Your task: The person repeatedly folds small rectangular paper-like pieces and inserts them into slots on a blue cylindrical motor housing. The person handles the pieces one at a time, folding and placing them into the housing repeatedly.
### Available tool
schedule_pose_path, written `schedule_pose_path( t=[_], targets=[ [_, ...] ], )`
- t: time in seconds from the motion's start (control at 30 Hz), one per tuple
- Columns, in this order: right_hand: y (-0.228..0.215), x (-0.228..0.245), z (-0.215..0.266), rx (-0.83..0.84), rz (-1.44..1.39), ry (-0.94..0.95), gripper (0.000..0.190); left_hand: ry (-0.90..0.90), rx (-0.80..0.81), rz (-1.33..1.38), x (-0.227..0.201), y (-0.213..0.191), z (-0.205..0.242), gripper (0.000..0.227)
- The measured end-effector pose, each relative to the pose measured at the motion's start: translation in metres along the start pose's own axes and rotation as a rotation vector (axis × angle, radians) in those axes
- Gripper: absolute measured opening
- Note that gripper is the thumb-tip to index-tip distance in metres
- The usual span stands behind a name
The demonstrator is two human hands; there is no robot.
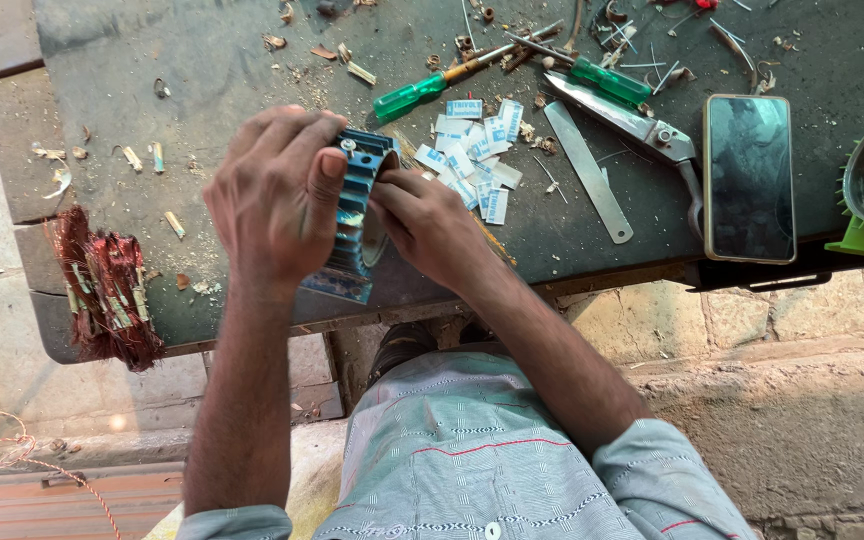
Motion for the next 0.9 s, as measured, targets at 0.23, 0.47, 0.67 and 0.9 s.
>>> schedule_pose_path(
  t=[0.23, 0.47, 0.67, 0.9],
  targets=[
    [0.011, 0.018, 0.042, 0.1, -0.523, 0.356, 0.067, -0.094, -0.159, -0.059, -0.006, 0.003, 0.039, 0.082],
    [0.034, 0.048, 0.059, 0.071, -0.274, 0.252, 0.063, -0.141, -0.246, -0.004, -0.02, -0.007, 0.08, 0.065],
    [0.052, 0.034, 0.088, -0.026, -0.321, 0.474, 0.051, -0.135, -0.317, 0.503, 0.013, -0.029, 0.117, 0.035],
    [0.045, -0.001, 0.128, -0.323, -0.332, 0.614, 0.042, -0.513, 0.08, 0.971, 0.095, 0.035, 0.121, 0.02]
  ],
)
Point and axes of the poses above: each hand's wrist, its own z-axis away from the middle knuckle, its own y-axis out of the palm, x = y × z, the point moved 5 cm from there along -z, towards the middle knuckle, and after that the axes turned 10 degrees about -z, right-handed, at the moved point
